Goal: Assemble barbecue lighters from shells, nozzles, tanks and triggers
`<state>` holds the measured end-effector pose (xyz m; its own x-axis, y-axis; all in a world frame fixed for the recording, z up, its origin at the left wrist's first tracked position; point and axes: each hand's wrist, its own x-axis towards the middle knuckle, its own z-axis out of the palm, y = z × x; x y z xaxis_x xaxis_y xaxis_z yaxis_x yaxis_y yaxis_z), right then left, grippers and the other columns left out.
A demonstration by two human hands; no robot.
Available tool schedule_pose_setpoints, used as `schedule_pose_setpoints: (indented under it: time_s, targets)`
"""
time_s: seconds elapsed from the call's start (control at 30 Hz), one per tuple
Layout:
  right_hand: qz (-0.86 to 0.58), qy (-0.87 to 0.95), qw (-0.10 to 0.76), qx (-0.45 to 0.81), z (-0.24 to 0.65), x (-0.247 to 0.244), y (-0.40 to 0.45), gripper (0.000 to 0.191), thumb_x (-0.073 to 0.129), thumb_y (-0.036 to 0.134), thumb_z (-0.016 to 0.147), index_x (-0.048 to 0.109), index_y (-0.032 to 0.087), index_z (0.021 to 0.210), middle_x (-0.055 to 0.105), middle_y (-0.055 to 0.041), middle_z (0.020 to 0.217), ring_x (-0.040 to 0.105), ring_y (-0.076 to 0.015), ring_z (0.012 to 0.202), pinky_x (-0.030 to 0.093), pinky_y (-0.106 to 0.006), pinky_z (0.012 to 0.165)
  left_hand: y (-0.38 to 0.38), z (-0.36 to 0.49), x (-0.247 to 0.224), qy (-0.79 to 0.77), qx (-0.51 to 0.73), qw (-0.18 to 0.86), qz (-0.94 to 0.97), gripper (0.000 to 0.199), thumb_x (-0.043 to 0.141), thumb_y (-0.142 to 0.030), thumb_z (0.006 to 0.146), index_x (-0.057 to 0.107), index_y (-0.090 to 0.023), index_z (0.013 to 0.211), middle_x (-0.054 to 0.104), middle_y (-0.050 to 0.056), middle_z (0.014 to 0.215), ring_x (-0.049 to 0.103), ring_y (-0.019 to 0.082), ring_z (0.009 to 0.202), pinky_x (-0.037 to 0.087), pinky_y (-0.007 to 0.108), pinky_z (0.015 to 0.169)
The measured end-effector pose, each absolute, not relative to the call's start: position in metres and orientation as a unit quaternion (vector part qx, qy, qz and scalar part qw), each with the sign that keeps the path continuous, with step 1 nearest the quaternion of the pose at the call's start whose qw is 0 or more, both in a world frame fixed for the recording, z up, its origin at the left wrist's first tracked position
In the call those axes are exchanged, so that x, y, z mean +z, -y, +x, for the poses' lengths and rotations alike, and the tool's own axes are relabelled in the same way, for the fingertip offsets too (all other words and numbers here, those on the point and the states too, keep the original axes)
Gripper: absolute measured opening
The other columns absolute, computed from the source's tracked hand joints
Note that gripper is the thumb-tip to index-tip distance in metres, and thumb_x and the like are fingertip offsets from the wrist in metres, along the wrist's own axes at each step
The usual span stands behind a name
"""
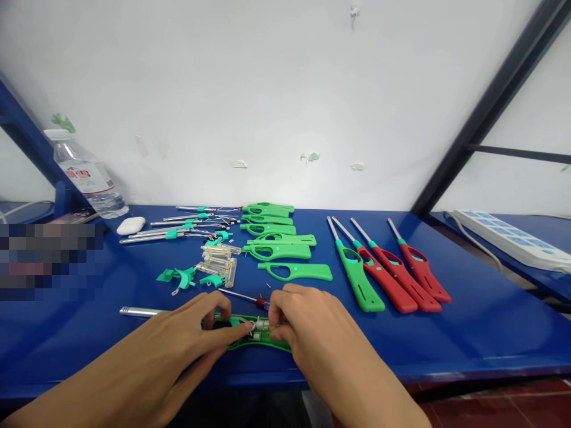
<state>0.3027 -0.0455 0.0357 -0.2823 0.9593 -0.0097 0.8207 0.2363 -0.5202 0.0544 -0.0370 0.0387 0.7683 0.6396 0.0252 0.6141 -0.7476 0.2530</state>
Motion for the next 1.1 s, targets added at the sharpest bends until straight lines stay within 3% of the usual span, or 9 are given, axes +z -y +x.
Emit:
schedule_pose_setpoints:
  time_s: [0.23,0.53,0.67,0.87,1.0,1.1]
  targets:
    - [-0.571,0.776,0.161,0.212,0.304,0.035,0.046,0.023,0.071,0.001,0.086,0.066,0.023,0.083,0.071,0.0041,0.087,0.066,-0.0173,0.080,0.040,-0.029,0.071,0.035,0.054,0.036,-0.328,0.054,0.113,0.936,0.051,0.045,-0.010,0.105,0.056,-0.038,0.146,0.061,0.004,0.122,0.062,0.019,0.101,0.051,0.027,0.088]
    - [-0.575,0.772,0.161,0.218,0.303,0.034,0.047,0.023,0.069,0.001,0.086,0.066,0.023,0.084,0.071,0.0043,0.087,0.066,-0.0175,0.080,0.040,-0.030,0.072,0.032,0.057,0.037,-0.346,0.057,0.151,0.924,0.054,0.049,-0.009,0.104,0.053,-0.043,0.145,0.056,0.000,0.134,0.062,0.020,0.109,0.050,0.031,0.092]
    - [-0.583,0.769,0.149,0.214,0.301,0.038,0.046,0.021,0.072,0.002,0.086,0.067,0.022,0.084,0.071,0.0039,0.087,0.066,-0.0176,0.080,0.040,-0.030,0.072,0.030,0.059,0.039,-0.349,0.064,0.166,0.920,0.045,0.048,-0.011,0.105,0.060,-0.043,0.134,0.059,-0.002,0.121,0.063,0.018,0.095,0.049,0.031,0.081]
    - [-0.575,0.772,0.158,0.219,0.302,0.039,0.045,0.023,0.075,0.001,0.086,0.070,0.023,0.084,0.074,0.0055,0.088,0.068,-0.0163,0.081,0.043,-0.028,0.072,0.029,0.058,0.038,-0.349,0.107,0.168,0.916,0.032,0.044,-0.013,0.108,0.066,-0.035,0.116,0.064,-0.002,0.117,0.065,0.017,0.096,0.046,0.030,0.079]
    - [-0.548,0.798,0.157,0.194,0.308,0.042,0.047,0.016,0.076,0.012,0.093,0.074,0.027,0.086,0.077,0.0066,0.090,0.071,-0.0174,0.084,0.046,-0.028,0.077,0.025,0.055,0.037,-0.351,0.129,0.154,0.914,0.033,0.042,-0.014,0.109,0.066,-0.034,0.119,0.066,-0.001,0.121,0.067,0.018,0.101,0.047,0.031,0.085]
    - [-0.541,0.810,0.182,0.133,0.317,0.043,0.046,0.014,0.064,0.026,0.104,0.076,0.030,0.096,0.079,0.0040,0.098,0.074,-0.0205,0.090,0.049,-0.032,0.082,0.018,0.047,0.036,-0.361,0.142,0.118,0.914,0.032,0.042,-0.016,0.110,0.067,-0.035,0.119,0.067,-0.001,0.123,0.067,0.021,0.105,0.049,0.035,0.087]
